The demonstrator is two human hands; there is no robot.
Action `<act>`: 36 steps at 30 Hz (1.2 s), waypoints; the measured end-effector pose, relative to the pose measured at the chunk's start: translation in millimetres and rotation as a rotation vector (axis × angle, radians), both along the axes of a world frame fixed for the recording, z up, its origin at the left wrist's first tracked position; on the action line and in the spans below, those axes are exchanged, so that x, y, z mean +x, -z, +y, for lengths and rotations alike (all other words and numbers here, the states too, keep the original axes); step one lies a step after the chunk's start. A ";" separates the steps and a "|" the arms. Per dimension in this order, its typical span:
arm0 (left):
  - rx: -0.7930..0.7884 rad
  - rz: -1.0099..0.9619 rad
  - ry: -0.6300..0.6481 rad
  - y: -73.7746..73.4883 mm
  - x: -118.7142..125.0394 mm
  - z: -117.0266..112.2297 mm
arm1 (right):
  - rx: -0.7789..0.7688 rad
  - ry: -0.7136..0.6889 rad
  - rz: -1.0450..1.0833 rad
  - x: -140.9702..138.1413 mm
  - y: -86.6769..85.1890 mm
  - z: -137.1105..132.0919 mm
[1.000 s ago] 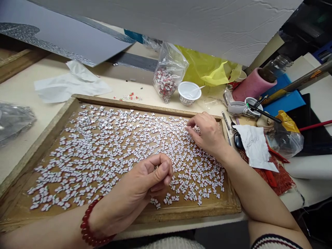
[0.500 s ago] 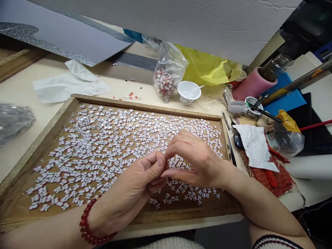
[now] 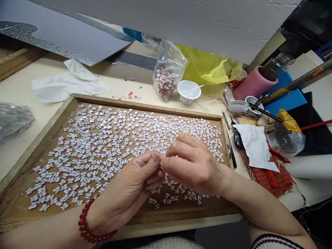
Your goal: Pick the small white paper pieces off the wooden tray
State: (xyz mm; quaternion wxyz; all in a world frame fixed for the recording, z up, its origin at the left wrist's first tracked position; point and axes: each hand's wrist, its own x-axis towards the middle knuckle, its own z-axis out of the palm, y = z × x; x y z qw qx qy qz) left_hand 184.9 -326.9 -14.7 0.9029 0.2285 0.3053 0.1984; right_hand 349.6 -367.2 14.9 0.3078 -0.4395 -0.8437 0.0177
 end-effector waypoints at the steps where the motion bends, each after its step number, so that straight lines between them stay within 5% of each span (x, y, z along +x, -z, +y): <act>1: -0.004 -0.011 0.003 -0.6 0.0 0.1 | 0.052 -0.009 -0.064 0.4 -0.6 -0.4; 8: -0.024 -0.045 0.066 -3.2 0.1 1.6 | 0.256 -0.144 -0.289 5.4 1.7 2.4; 36: -0.005 -0.015 0.044 -3.7 0.1 1.8 | 0.144 -0.052 -0.139 13.9 16.4 4.3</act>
